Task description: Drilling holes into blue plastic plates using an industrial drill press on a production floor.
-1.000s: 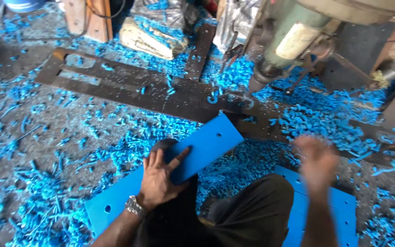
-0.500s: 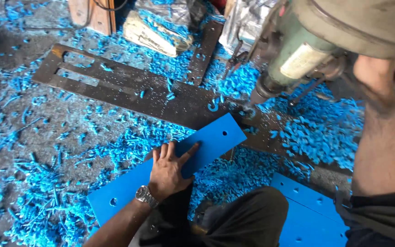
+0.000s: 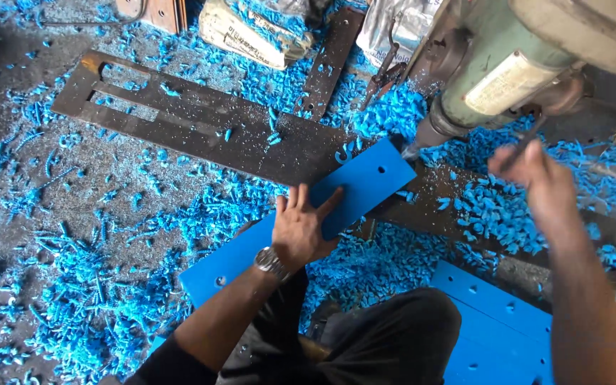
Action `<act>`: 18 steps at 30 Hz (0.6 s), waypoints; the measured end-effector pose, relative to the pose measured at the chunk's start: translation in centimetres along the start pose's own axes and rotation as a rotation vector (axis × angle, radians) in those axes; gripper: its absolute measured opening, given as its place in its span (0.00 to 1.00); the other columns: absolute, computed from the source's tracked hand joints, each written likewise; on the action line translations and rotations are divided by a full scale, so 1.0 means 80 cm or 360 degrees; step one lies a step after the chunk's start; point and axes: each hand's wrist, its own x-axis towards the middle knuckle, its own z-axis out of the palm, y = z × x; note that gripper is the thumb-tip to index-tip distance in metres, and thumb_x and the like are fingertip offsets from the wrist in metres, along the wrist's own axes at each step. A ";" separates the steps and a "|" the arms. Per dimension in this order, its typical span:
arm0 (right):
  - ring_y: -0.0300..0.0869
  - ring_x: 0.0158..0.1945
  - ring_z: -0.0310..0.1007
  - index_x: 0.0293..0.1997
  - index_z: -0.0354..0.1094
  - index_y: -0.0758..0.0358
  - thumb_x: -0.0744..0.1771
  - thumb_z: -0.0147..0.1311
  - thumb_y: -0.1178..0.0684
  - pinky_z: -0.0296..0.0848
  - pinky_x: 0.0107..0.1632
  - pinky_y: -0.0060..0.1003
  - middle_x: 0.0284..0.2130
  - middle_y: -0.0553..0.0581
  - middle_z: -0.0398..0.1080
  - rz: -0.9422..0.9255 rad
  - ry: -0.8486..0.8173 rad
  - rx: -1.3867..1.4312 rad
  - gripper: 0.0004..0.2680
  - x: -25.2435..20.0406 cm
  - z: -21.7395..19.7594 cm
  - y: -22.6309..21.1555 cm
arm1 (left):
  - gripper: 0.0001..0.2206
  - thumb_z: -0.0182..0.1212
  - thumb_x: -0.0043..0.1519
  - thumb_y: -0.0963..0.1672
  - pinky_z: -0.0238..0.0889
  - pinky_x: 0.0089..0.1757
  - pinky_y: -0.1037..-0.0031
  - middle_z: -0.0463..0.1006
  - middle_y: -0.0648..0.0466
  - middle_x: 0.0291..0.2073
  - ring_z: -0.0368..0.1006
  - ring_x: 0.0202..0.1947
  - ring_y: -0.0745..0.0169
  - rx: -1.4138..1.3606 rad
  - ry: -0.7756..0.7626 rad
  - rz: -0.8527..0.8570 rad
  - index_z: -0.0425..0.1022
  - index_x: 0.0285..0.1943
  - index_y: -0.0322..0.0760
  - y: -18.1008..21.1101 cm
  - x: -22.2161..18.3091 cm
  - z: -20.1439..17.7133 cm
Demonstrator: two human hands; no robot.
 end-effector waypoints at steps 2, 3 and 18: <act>0.41 0.42 0.76 0.53 0.69 0.69 0.77 0.38 0.42 0.76 0.52 0.41 0.39 0.57 0.74 -0.0003 0.0066 0.0117 0.17 -0.031 0.007 0.012 | 0.48 0.73 0.44 0.57 0.54 0.54 0.50 0.62 0.38 0.56 0.58 0.57 0.39 -0.0011 -0.0041 0.0004 0.52 0.78 0.64 0.005 0.015 0.003; 0.43 0.39 0.76 0.51 0.68 0.71 0.77 0.40 0.45 0.77 0.49 0.43 0.37 0.58 0.72 -0.0001 0.0136 0.0237 0.16 -0.047 0.010 0.019 | 0.48 0.72 0.46 0.58 0.54 0.53 0.51 0.62 0.37 0.56 0.57 0.58 0.39 -0.0020 -0.0087 0.0012 0.51 0.78 0.63 0.008 0.022 0.006; 0.44 0.36 0.75 0.51 0.68 0.72 0.77 0.40 0.47 0.77 0.43 0.40 0.36 0.60 0.73 0.0032 0.0196 0.0182 0.15 -0.051 0.022 0.006 | 0.48 0.66 0.49 0.62 0.53 0.58 0.49 0.61 0.37 0.63 0.58 0.62 0.37 -0.0215 0.0065 0.0030 0.50 0.80 0.56 0.046 0.106 0.058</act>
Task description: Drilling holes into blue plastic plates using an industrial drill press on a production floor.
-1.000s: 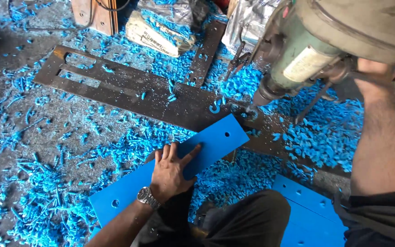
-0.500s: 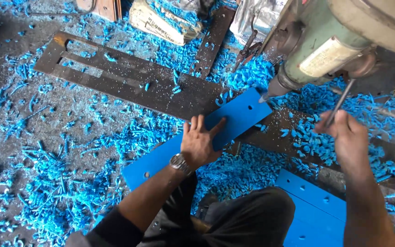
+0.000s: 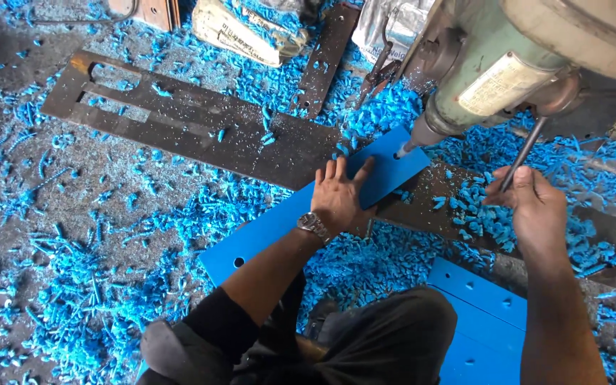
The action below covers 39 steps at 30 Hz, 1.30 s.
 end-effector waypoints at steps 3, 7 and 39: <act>0.43 0.37 0.75 0.51 0.68 0.73 0.77 0.40 0.48 0.78 0.43 0.40 0.37 0.61 0.72 0.0003 -0.0008 -0.0013 0.15 0.005 -0.002 0.005 | 0.47 0.67 0.49 0.61 0.54 0.56 0.50 0.60 0.34 0.64 0.58 0.61 0.36 0.0035 0.0082 0.0065 0.50 0.79 0.55 -0.006 -0.006 -0.010; 0.43 0.37 0.75 0.52 0.68 0.72 0.77 0.39 0.47 0.77 0.43 0.40 0.38 0.61 0.73 0.0020 -0.0035 0.0039 0.15 0.010 -0.005 0.014 | 0.49 0.69 0.48 0.60 0.54 0.56 0.49 0.60 0.34 0.61 0.58 0.60 0.36 0.0013 -0.0048 0.0079 0.49 0.80 0.53 -0.006 -0.010 -0.007; 0.46 0.71 0.67 0.73 0.58 0.57 0.75 0.41 0.35 0.69 0.66 0.53 0.70 0.56 0.64 -0.0145 -0.0334 0.0489 0.21 0.224 -0.048 0.023 | 0.49 0.69 0.48 0.58 0.50 0.62 0.47 0.57 0.35 0.67 0.54 0.68 0.34 -0.0057 -0.0190 -0.0027 0.50 0.78 0.43 0.013 0.016 -0.024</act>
